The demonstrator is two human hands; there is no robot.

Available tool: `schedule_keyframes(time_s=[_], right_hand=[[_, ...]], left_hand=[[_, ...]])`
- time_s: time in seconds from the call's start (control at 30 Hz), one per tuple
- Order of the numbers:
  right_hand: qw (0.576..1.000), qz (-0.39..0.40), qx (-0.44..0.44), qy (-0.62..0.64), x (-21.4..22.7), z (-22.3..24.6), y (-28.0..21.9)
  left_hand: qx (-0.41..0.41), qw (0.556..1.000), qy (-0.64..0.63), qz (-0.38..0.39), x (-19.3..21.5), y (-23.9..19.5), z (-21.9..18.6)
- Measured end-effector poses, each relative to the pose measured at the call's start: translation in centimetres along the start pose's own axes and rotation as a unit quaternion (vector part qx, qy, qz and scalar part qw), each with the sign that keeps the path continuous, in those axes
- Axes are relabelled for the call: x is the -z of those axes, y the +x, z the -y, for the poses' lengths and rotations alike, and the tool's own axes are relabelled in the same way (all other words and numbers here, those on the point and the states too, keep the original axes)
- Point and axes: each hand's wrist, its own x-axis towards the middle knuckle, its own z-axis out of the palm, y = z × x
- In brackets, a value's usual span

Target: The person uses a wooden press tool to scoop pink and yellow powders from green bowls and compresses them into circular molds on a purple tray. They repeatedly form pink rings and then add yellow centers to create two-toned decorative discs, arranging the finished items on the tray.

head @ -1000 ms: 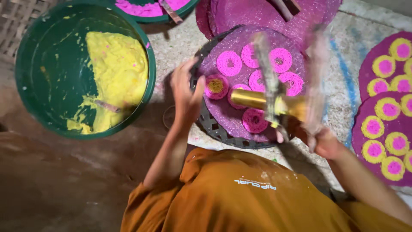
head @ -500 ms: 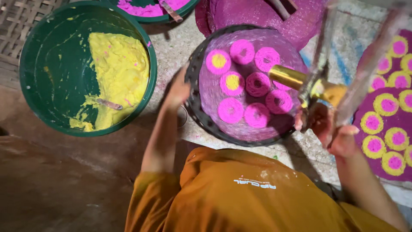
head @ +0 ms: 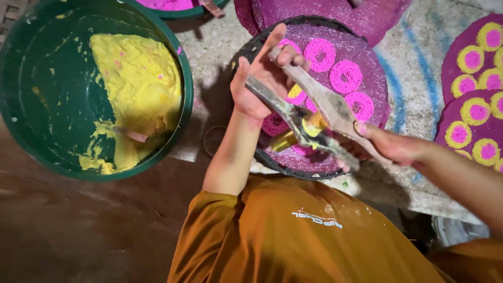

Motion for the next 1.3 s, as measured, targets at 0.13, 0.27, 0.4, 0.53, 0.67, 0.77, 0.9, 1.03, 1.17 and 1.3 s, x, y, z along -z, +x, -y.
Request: schedule_keyframes(time_s=[0.13, 0.27, 0.4, 0.53, 0.67, 0.77, 0.9, 1.03, 1.17, 1.3], right_hand=[[0.948, -0.169, -0.027, -0.269, -0.9, 4.7, 0.2], [0.916, -0.213, 0.004, -0.340, -3.7, 6.4, 2.6], [0.945, -0.207, 0.012, -0.255, -6.6, 6.5, 4.0], [0.926, -0.213, -0.051, -0.306, -6.4, 7.7, 3.3], [0.875, -0.243, 0.009, -0.418, -5.5, 6.9, 4.0], [0.905, -0.197, 0.089, -0.367, -5.0, 5.1, 4.3], [0.973, -0.060, 0.107, -0.197, -4.0, 2.4, -0.2], [0.973, -0.157, 0.021, -0.168, -3.9, 0.9, -4.6], [0.941, -0.268, -0.008, -0.205, -4.9, -0.3, -4.1], [0.927, -0.272, 0.059, -0.250, -5.4, -1.2, -3.2]], left_hand=[[-0.068, 0.996, -0.024, -0.043, 1.3, 0.9, -0.8], [-0.089, 0.995, -0.033, -0.044, 3.8, 0.3, -2.0], [-0.082, 0.995, -0.044, -0.042, 5.4, -1.1, -2.5], [-0.110, 0.990, -0.062, -0.065, 5.7, -1.2, -1.9], [-0.110, 0.991, -0.030, -0.064, 4.5, -0.4, -2.3], [-0.056, 0.997, 0.041, -0.032, 2.7, -0.3, -3.3], [-0.030, 0.997, 0.045, -0.063, 0.8, -1.2, -0.5], [-0.027, 0.994, -0.040, -0.099, 1.0, -0.6, 4.9], [-0.027, 0.993, -0.092, -0.073, 2.8, -0.2, 6.8], [-0.013, 0.995, -0.090, -0.036, 4.5, -0.6, 6.7]])
